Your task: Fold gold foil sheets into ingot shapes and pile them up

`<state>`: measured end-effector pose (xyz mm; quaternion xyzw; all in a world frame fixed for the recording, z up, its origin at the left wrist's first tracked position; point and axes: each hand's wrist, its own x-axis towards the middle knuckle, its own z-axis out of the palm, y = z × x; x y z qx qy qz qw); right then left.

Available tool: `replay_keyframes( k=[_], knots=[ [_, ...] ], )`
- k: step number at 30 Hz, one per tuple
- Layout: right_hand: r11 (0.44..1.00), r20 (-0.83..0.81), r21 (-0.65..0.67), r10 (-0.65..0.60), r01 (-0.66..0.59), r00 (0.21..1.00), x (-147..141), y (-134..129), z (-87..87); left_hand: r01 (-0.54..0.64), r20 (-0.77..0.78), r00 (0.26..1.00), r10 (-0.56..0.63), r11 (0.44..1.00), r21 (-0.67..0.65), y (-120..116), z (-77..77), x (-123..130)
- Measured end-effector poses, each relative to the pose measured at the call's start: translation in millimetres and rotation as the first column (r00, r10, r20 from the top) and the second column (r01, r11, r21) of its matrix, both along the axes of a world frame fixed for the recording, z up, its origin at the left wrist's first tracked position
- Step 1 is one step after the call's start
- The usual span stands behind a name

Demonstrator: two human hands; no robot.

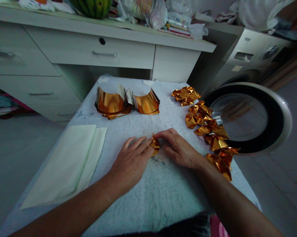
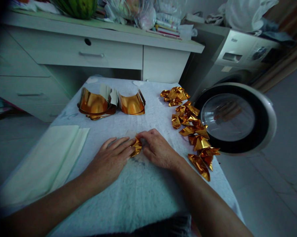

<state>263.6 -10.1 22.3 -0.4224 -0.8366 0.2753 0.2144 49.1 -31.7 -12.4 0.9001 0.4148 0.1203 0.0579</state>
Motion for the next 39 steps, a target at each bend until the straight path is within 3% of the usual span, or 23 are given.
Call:
replay_keyframes(
  k=[11, 15, 19, 24, 29, 39],
  knots=[
    [0.999, -0.011, -0.002, -0.035, 0.035, 0.999, -5, 1, -3.0, 0.020, 0.012, 1.000, -0.020, 1.000, 0.001, 1, -1.4, -1],
    [0.987, -0.044, 0.063, -0.147, 0.149, 0.988, -5, 6, -10.6, 0.004, 0.055, 0.998, -0.002, 0.999, -0.032, 2, -1.1, -1],
    [0.965, 0.032, 0.150, -0.224, 0.217, 0.974, -11, 11, -20.7, 0.009, 0.181, 0.983, 0.005, 0.997, -0.078, 3, 0.5, -3],
    [0.945, 0.130, 0.174, -0.301, 0.277, 0.945, -21, 14, -25.6, -0.129, 0.320, 0.936, 0.149, 0.988, -0.082, 3, -1.9, -5],
    [0.948, 0.170, 0.142, -0.307, 0.285, 0.936, -27, 13, -23.0, -0.247, 0.303, 0.918, 0.255, 0.967, -0.065, 2, -5.4, -5],
    [0.970, 0.031, 0.021, -0.244, 0.243, 0.969, -27, 10, -19.6, -0.122, 0.375, 0.912, 0.168, 0.982, -0.142, 2, -1.8, -4]
  ],
)
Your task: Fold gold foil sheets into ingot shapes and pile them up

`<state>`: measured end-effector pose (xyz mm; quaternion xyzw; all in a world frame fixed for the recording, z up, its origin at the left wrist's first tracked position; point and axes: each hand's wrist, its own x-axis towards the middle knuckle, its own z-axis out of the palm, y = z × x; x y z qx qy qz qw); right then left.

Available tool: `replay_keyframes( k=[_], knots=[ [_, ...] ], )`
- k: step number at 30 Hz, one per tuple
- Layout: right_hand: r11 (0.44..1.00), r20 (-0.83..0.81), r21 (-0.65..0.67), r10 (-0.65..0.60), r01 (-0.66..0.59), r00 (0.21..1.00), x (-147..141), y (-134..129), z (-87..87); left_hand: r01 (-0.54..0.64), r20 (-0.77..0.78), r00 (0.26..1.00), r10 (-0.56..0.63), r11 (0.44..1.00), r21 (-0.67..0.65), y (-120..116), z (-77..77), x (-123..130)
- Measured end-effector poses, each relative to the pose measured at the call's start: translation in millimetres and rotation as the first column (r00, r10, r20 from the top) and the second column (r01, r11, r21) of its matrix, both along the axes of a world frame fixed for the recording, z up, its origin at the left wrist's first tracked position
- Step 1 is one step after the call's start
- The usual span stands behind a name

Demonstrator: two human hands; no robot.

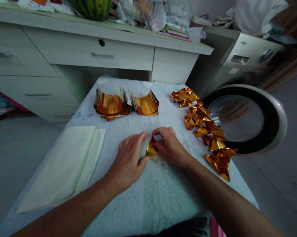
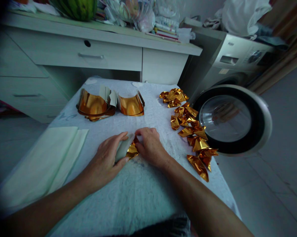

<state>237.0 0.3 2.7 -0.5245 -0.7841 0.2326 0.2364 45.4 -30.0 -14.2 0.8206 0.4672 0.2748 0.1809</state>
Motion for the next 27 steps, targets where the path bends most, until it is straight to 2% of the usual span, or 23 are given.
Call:
replay_keyframes(
  k=[3, 8, 14, 17, 23, 25, 27],
  knots=[
    [1.000, -0.043, -0.001, -0.012, 0.011, 0.999, 0.6, -0.3, -0.9, -0.016, -0.008, 1.000, 0.016, 1.000, 0.014, 0.3, -1.0, 0.9],
    [0.999, -0.088, -0.018, -0.031, 0.029, 0.996, 0.9, 1.7, -2.9, -0.120, -0.065, 0.990, 0.123, 0.992, 0.039, 0.9, -3.3, 1.0],
    [0.993, 0.138, 0.034, -0.113, 0.109, 0.984, -5.8, 3.6, -4.0, -0.060, -0.050, 0.997, 0.060, 0.998, 0.009, 1.0, -3.4, -0.1],
    [0.994, 0.160, 0.032, -0.104, 0.100, 0.982, -8.5, 2.9, -2.4, -0.034, -0.033, 0.999, 0.033, 0.999, -0.012, 1.8, -3.1, 0.2],
    [0.998, 0.038, 0.008, -0.064, 0.063, 0.997, -4.7, 3.1, 1.4, -0.032, 0.019, 0.999, 0.033, 0.999, -0.015, 1.9, -2.0, 0.9],
    [0.999, -0.069, -0.016, -0.050, 0.049, 0.996, -2.6, 2.9, 0.6, -0.048, 0.045, 0.998, 0.049, 0.998, -0.035, 1.6, -1.3, 1.0],
    [0.995, -0.232, -0.097, -0.037, 0.014, 0.972, -1.1, 2.1, -1.2, -0.068, 0.080, 0.994, 0.073, 0.996, -0.064, 1.5, -0.3, 1.1]
  ],
)
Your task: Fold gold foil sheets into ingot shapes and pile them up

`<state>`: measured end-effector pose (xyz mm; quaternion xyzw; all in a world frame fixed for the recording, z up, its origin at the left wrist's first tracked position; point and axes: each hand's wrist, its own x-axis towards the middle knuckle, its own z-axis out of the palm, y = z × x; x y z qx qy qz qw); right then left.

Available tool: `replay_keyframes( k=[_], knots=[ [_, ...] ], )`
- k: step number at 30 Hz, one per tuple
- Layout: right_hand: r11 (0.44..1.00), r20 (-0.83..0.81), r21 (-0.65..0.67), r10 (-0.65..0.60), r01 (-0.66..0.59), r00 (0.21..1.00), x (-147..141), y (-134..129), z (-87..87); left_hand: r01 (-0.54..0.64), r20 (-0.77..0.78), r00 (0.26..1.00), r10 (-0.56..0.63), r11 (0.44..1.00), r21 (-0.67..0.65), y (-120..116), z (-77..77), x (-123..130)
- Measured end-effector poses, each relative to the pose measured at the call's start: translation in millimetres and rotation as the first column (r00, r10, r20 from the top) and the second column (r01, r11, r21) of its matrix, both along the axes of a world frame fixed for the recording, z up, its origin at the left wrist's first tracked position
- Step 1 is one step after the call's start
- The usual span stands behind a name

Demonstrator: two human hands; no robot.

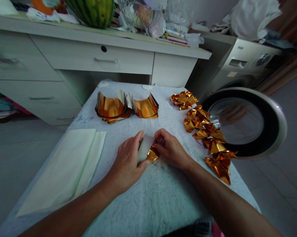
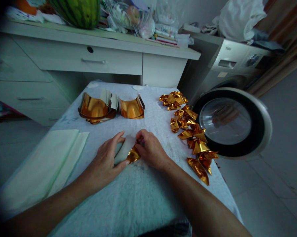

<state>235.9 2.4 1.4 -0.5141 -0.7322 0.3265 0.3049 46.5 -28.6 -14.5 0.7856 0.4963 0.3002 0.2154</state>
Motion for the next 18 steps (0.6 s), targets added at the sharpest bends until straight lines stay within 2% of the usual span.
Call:
replay_keyframes(
  k=[4, 7, 9, 13, 18],
  knots=[
    [0.991, -0.322, -0.130, -0.001, -0.043, 0.947, 2, -1, -3.5, -0.032, 0.090, 0.995, 0.044, 0.991, -0.133, 1, 3.8, 1],
    [0.980, -0.466, -0.184, -0.017, -0.077, 0.885, 3, -1, -3.2, -0.042, 0.201, 0.974, 0.101, 0.959, -0.279, 2, 9.0, 0],
    [0.965, -0.539, -0.232, -0.024, -0.121, 0.842, 3, -1, -1.6, -0.060, 0.297, 0.941, 0.163, 0.943, -0.327, 4, 12.7, -1],
    [0.943, -0.625, -0.284, -0.047, -0.171, 0.780, 5, -2, 2.2, -0.089, 0.501, 0.820, 0.276, 0.927, -0.365, 9, 18.5, -5],
    [0.916, -0.605, -0.338, -0.037, -0.215, 0.795, 6, -6, 5.6, -0.100, 0.673, 0.643, 0.365, 0.912, -0.399, 13, 19.8, -9]
  ],
)
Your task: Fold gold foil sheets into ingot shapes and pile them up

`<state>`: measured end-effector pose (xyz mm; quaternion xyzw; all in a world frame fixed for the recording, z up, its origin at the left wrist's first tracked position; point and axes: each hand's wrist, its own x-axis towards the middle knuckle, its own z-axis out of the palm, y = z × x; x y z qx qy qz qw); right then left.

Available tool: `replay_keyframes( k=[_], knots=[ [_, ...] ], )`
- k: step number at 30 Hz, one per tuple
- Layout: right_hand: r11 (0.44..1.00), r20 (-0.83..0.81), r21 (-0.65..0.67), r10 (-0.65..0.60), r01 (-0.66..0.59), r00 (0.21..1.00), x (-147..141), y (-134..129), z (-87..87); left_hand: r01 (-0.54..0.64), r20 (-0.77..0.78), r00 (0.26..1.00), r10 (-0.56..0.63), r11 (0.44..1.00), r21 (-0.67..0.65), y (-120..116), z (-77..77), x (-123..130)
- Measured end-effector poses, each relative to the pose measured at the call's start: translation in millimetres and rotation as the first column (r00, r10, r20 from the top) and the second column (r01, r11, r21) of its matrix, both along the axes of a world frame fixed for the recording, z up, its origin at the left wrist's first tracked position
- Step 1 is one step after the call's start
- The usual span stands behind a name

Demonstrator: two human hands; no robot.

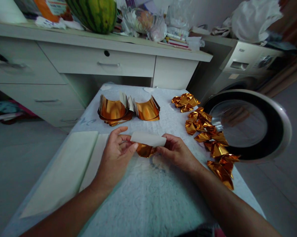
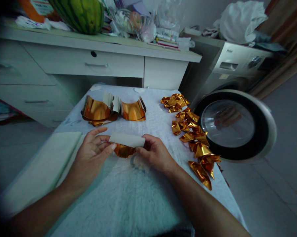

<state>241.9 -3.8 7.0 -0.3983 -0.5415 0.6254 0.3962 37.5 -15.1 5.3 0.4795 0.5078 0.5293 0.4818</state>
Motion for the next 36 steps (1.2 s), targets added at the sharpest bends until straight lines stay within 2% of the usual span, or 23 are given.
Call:
replay_keyframes(
  k=[2, 5, 9, 14, 19, 23, 28, 31, 33, 36],
  knots=[
    [1.000, -0.032, -0.015, 0.006, -0.006, 0.999, -1, -2, 1.1, -0.027, 0.037, 0.999, 0.027, 1.000, -0.009, 1, -0.9, -1],
    [1.000, -0.066, -0.006, 0.024, -0.025, 0.998, -2, -5, 2.8, -0.007, 0.011, 1.000, 0.007, 1.000, -0.030, 1, -1.8, -2],
    [0.999, 0.021, 0.049, 0.022, -0.023, 1.000, -3, -8, 3.5, 0.001, -0.033, 0.999, -0.003, 0.997, -0.076, 1, 0.1, -3],
    [0.998, 0.027, 0.066, -0.028, 0.026, 0.999, -7, -8, 1.8, 0.107, -0.086, 0.989, -0.118, 0.986, -0.124, -4, 3.8, 0],
    [0.996, 0.070, 0.037, -0.082, 0.080, 0.994, -12, -8, -2.1, 0.187, -0.110, 0.975, -0.194, 0.980, -0.072, -10, -0.9, 5],
    [0.998, 0.147, 0.032, -0.062, 0.058, 0.987, -13, -10, -4.3, 0.189, -0.059, 0.980, -0.192, 0.980, -0.064, -9, -4.5, 7],
    [0.998, 0.177, 0.066, -0.036, 0.025, 0.984, -12, -12, -4.1, 0.156, -0.042, 0.987, -0.158, 0.987, -0.043, -7, -0.8, 7],
    [0.989, 0.245, 0.144, -0.044, 0.008, 0.969, -8, -11, -3.5, 0.178, -0.052, 0.982, -0.182, 0.982, -0.068, -5, 1.2, 5],
    [0.965, 0.305, 0.263, -0.088, 0.005, 0.948, -3, -9, -2.5, 0.180, -0.053, 0.981, -0.184, 0.981, -0.075, -4, 1.8, 4],
    [0.871, 0.374, 0.490, -0.190, -0.019, 0.908, 4, -6, -0.3, 0.175, -0.081, 0.980, -0.181, 0.982, -0.078, -3, 2.2, 2]
  ],
)
